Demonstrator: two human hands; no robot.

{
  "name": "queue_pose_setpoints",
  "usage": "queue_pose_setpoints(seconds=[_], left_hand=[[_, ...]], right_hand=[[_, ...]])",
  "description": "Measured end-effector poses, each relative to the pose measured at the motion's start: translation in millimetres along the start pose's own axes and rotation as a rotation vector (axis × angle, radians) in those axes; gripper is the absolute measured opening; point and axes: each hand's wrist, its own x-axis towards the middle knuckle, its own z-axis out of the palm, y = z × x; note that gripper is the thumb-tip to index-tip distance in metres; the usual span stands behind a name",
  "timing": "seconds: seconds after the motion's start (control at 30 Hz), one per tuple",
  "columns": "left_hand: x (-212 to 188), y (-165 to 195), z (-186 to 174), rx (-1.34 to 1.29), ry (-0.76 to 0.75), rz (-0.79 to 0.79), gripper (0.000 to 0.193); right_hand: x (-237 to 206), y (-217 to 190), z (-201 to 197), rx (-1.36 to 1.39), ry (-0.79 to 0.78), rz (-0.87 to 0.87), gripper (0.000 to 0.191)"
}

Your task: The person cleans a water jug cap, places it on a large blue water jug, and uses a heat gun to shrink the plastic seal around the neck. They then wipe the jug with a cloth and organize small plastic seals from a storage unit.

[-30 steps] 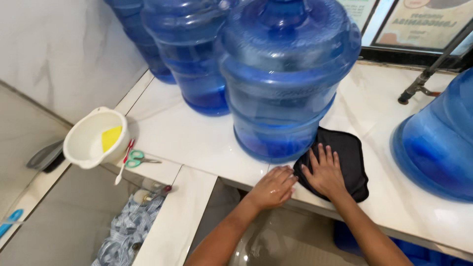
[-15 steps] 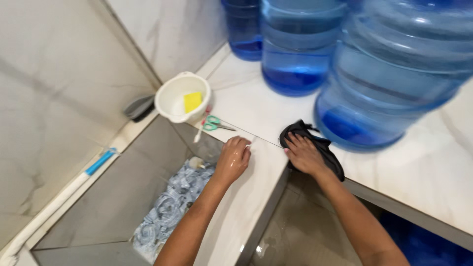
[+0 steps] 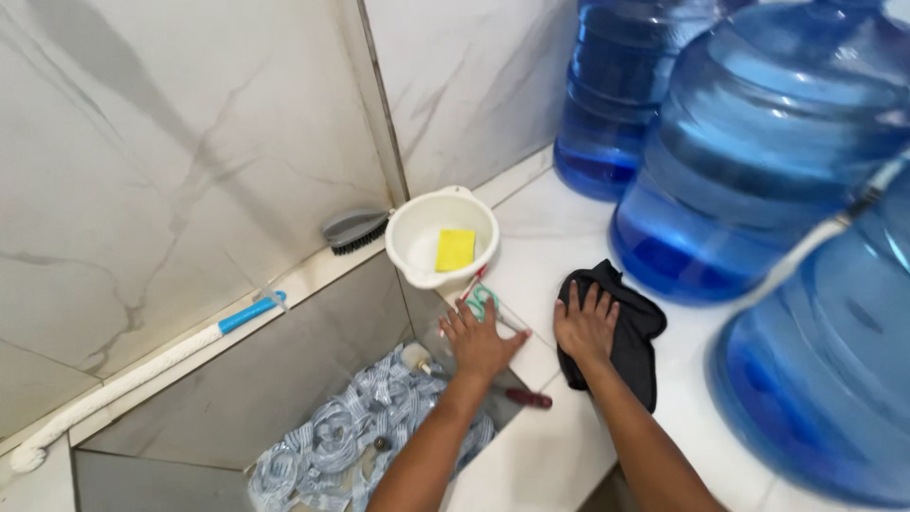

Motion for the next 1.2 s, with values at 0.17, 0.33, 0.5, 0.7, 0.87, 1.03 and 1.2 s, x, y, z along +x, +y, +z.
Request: queue_pose_setpoints(seconds=[0.17, 0.33, 0.5, 0.7, 0.87, 1.03, 1.2], left_hand=[[6.7, 8.3, 20.6, 0.025, 0.096, -0.003, 0.071], [16.1, 19.8, 0.3, 0.007, -0.044, -0.135, 0.062], [15.2, 21.2, -20.4, -0.018, 0.056, -0.111, 0.048], [6.9, 15.2, -1.3, -0.010, 0.018, -0.050, 0.065], [14.3, 1.0, 25.2, 0.056, 0.073, 0.033, 0.068], [23.7, -26.2, 41.1, -0.084, 0.046, 0.039, 0.052], [19.7, -40.5, 37.0, -0.211, -0.056, 0.088, 0.024]], right_hand=[[84.6, -35.9, -7.3, 0.074, -0.040, -0.125, 0.064], [158.8, -73.1, -21.9, 0.026, -0.173, -0.260, 0.062], [169.9, -78.3, -11.7, 0.006, -0.211, -0.679, 0.062], [118.2, -44.5, 20.0, 0.159, -0.211, -0.859, 0.057], [143.5, -36.8, 14.7, 0.042, 0.148, -0.456, 0.056], [206.9, -76.9, -3.3, 0.094, -0.033, -0.239, 0.060], [178.4, -79.3, 27.4, 0.072, 0.014, -0.698, 0.061]])
